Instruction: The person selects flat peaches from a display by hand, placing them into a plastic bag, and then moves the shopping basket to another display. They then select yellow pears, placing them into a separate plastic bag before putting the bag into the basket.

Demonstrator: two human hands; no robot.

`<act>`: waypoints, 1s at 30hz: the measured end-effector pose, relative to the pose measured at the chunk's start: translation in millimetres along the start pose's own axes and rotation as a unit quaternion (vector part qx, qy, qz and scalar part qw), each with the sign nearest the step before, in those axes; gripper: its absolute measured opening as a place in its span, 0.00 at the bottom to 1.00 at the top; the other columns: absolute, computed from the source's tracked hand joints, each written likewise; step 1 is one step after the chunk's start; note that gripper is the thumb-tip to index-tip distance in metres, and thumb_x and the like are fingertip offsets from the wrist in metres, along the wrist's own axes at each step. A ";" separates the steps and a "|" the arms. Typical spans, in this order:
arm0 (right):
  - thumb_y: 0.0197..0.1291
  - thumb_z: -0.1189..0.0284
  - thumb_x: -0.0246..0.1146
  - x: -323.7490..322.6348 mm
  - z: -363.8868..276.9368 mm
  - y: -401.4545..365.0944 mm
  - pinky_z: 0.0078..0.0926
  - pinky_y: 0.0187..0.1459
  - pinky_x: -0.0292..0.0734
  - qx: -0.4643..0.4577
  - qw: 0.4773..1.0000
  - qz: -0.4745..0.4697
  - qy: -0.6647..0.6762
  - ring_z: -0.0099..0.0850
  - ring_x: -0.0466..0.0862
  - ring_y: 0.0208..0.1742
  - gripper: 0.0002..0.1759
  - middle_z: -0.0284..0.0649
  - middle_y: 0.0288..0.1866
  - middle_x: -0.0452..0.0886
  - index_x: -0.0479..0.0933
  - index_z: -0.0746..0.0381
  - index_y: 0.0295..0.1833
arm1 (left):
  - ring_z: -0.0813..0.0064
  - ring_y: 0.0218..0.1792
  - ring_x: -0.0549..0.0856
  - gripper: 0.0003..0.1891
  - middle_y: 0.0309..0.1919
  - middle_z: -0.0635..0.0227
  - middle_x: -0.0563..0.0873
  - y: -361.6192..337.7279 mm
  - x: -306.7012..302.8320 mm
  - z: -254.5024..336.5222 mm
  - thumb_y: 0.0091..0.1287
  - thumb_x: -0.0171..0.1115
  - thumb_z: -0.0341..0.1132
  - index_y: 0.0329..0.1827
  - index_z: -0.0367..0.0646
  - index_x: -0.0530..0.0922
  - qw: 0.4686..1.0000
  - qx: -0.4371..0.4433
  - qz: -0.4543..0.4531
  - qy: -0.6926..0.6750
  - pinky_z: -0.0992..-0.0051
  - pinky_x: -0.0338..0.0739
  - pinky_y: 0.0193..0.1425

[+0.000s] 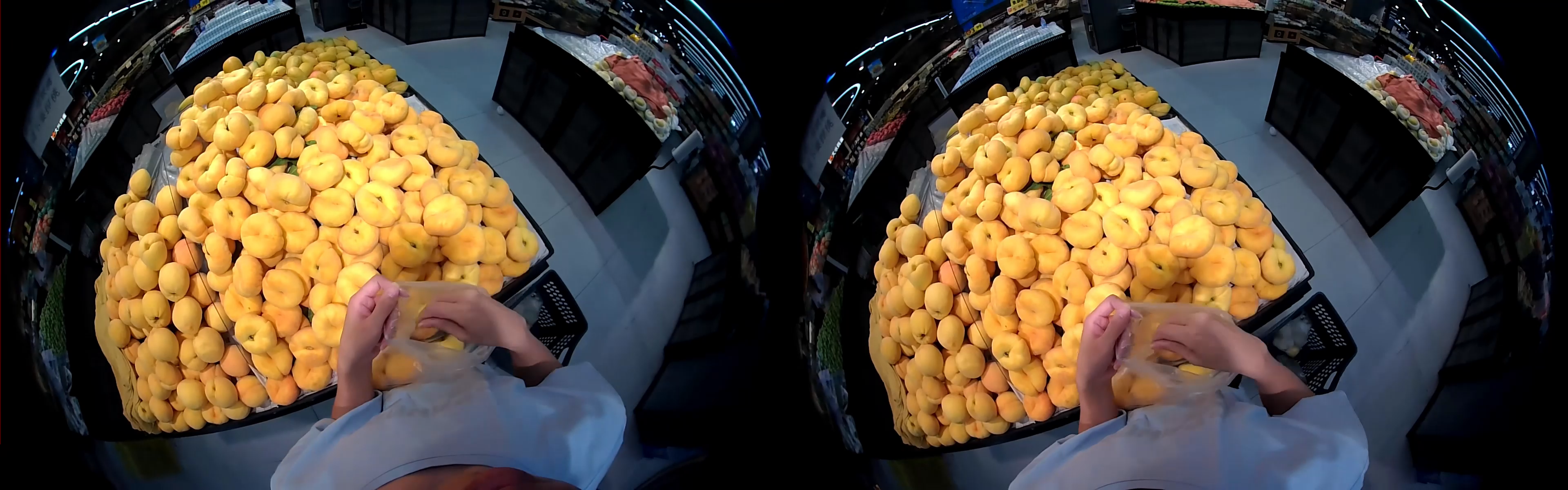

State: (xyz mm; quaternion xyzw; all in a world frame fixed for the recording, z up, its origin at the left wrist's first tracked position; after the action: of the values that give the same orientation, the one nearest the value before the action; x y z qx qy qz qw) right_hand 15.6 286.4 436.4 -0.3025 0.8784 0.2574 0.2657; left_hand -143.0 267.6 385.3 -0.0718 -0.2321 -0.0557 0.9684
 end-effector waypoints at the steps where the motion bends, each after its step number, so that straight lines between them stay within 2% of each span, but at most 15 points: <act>1: 0.58 0.77 0.60 28.5 11.0 -2.6 0.31 0.40 0.76 -0.039 0.993 -0.101 -0.055 0.40 0.82 0.35 0.07 0.42 0.34 0.81 0.76 0.65 0.43 | 0.89 0.09 0.63 0.08 0.12 0.77 0.69 -3.4 7.5 4.5 0.74 0.51 0.34 0.39 0.39 0.73 1.000 0.000 -0.001 0.003 0.86 0.54 0.12; 2: 0.58 0.77 0.59 52.8 19.3 -9.2 0.33 0.41 0.76 -0.078 0.970 -0.202 -0.109 0.40 0.82 0.37 0.08 0.43 0.36 0.81 0.77 0.64 0.44 | 0.89 0.09 0.64 0.08 0.12 0.77 0.70 -7.5 17.8 9.9 0.74 0.51 0.34 0.39 0.39 0.73 1.000 0.011 -0.014 -0.004 0.86 0.54 0.11; 3: 0.58 0.77 0.59 60.6 21.8 -13.0 0.33 0.41 0.76 -0.081 0.970 -0.200 -0.109 0.40 0.82 0.37 0.08 0.43 0.36 0.81 0.77 0.64 0.44 | 0.90 0.09 0.64 0.09 0.12 0.77 0.70 -10.6 25.9 14.1 0.74 0.51 0.34 0.39 0.38 0.73 0.999 0.022 -0.027 -0.010 0.86 0.54 0.11; 5: 0.58 0.75 0.56 73.1 27.4 -19.1 0.36 0.42 0.76 -0.035 0.979 -0.199 0.018 0.42 0.82 0.40 0.11 0.44 0.39 0.81 0.77 0.62 0.47 | 0.89 0.09 0.64 0.09 0.12 0.76 0.71 -15.7 37.1 14.8 0.75 0.50 0.34 0.39 0.38 0.72 0.999 0.022 -0.040 0.023 0.86 0.55 0.11; 6: 0.60 0.75 0.54 81.3 34.2 -21.9 0.36 0.47 0.75 0.049 0.973 -0.219 0.056 0.41 0.81 0.46 0.11 0.44 0.42 0.81 0.76 0.61 0.47 | 0.90 0.08 0.63 0.08 0.11 0.76 0.70 -17.6 45.7 14.8 0.75 0.49 0.33 0.39 0.37 0.72 0.998 0.022 -0.060 0.008 0.86 0.54 0.11; 7: 0.60 0.75 0.54 79.5 32.7 -25.1 0.36 0.47 0.75 0.047 0.973 -0.219 0.055 0.41 0.81 0.46 0.11 0.44 0.42 0.81 0.76 0.61 0.47 | 0.90 0.07 0.62 0.08 0.11 0.76 0.69 -18.2 52.2 14.3 0.74 0.49 0.32 0.38 0.37 0.72 0.997 0.021 -0.079 -0.008 0.86 0.53 0.10; 9: 0.66 0.72 0.52 60.8 6.0 -22.3 0.27 0.56 0.70 0.128 0.943 -0.208 0.225 0.31 0.78 0.52 0.12 0.40 0.50 0.79 0.75 0.63 0.51 | 0.90 0.08 0.63 0.08 0.11 0.75 0.69 -16.0 57.5 13.1 0.74 0.49 0.32 0.39 0.37 0.71 0.995 0.015 -0.098 -0.006 0.87 0.54 0.10; 10: 0.67 0.71 0.51 59.9 5.3 -25.9 0.27 0.56 0.69 0.147 0.936 -0.199 0.249 0.30 0.78 0.52 0.13 0.40 0.50 0.79 0.75 0.63 0.52 | 0.89 0.07 0.63 0.08 0.11 0.75 0.70 -14.8 61.7 17.1 0.74 0.49 0.32 0.39 0.37 0.71 0.994 0.019 -0.104 -0.007 0.87 0.54 0.11; 15: 0.68 0.70 0.50 92.6 50.6 -73.2 0.26 0.57 0.68 0.110 0.965 -0.138 0.192 0.29 0.76 0.54 0.14 0.40 0.52 0.77 0.73 0.64 0.55 | 0.89 0.07 0.62 0.08 0.10 0.75 0.70 -7.8 72.4 23.7 0.75 0.49 0.32 0.38 0.37 0.71 0.993 0.026 -0.119 -0.001 0.87 0.54 0.11; 18: 0.69 0.70 0.49 107.4 69.0 -90.3 0.26 0.58 0.68 0.103 0.971 -0.132 0.171 0.28 0.75 0.55 0.15 0.40 0.53 0.77 0.72 0.64 0.56 | 0.89 0.07 0.62 0.08 0.10 0.75 0.69 -4.7 75.3 23.0 0.74 0.49 0.32 0.39 0.38 0.71 0.992 0.039 -0.120 -0.003 0.87 0.54 0.11; 19: 0.69 0.70 0.49 100.2 59.7 -82.6 0.26 0.58 0.68 0.102 0.972 -0.129 0.170 0.28 0.75 0.55 0.15 0.40 0.53 0.77 0.72 0.64 0.56 | 0.89 0.07 0.62 0.08 0.10 0.76 0.69 -5.4 77.5 24.2 0.74 0.49 0.33 0.38 0.38 0.71 0.992 0.029 -0.120 0.004 0.87 0.54 0.10; 24: 0.70 0.70 0.47 57.3 -8.8 -44.8 0.28 0.60 0.66 0.263 0.908 -0.269 0.186 0.29 0.73 0.57 0.16 0.41 0.56 0.75 0.71 0.62 0.58 | 0.89 0.07 0.64 0.09 0.11 0.75 0.71 -7.5 83.3 24.6 0.75 0.48 0.35 0.37 0.41 0.68 0.988 0.007 -0.153 0.019 0.87 0.56 0.11; 25: 0.70 0.70 0.47 60.3 -4.3 -45.5 0.28 0.60 0.66 0.263 0.908 -0.267 0.186 0.29 0.73 0.57 0.16 0.41 0.56 0.75 0.71 0.62 0.58 | 0.89 0.07 0.64 0.09 0.11 0.75 0.71 -7.6 83.6 23.8 0.75 0.48 0.35 0.37 0.41 0.68 0.988 0.010 -0.155 0.018 0.87 0.55 0.11; 27: 0.66 0.66 0.53 70.6 10.4 -48.9 0.30 0.59 0.68 0.244 0.896 -0.227 0.294 0.32 0.75 0.56 0.18 0.43 0.54 0.76 0.72 0.62 0.57 | 0.89 0.07 0.64 0.09 0.11 0.75 0.71 -7.7 83.2 24.7 0.75 0.48 0.35 0.37 0.41 0.68 0.987 0.012 -0.159 0.017 0.87 0.55 0.11; 30: 0.64 0.64 0.55 84.8 21.8 -58.3 0.30 0.58 0.69 0.203 0.915 -0.181 0.299 0.33 0.75 0.55 0.19 0.44 0.53 0.77 0.72 0.62 0.56 | 0.89 0.07 0.63 0.09 0.11 0.74 0.71 -7.8 82.4 28.9 0.75 0.48 0.35 0.36 0.41 0.68 0.989 0.015 -0.145 0.014 0.86 0.55 0.11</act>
State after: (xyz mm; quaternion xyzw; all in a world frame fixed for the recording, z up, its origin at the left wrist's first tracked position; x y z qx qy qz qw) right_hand 4.0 226.5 350.8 -0.4588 0.8804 -0.0816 0.0881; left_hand -83.9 258.6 449.4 -0.0219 -0.2276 -0.1935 0.9541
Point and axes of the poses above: each hand's wrist, its own y-axis towards the middle knuckle, its own x-axis out of the palm, z = x × y, the point moved 5 cm from there along y, towards the middle knuckle
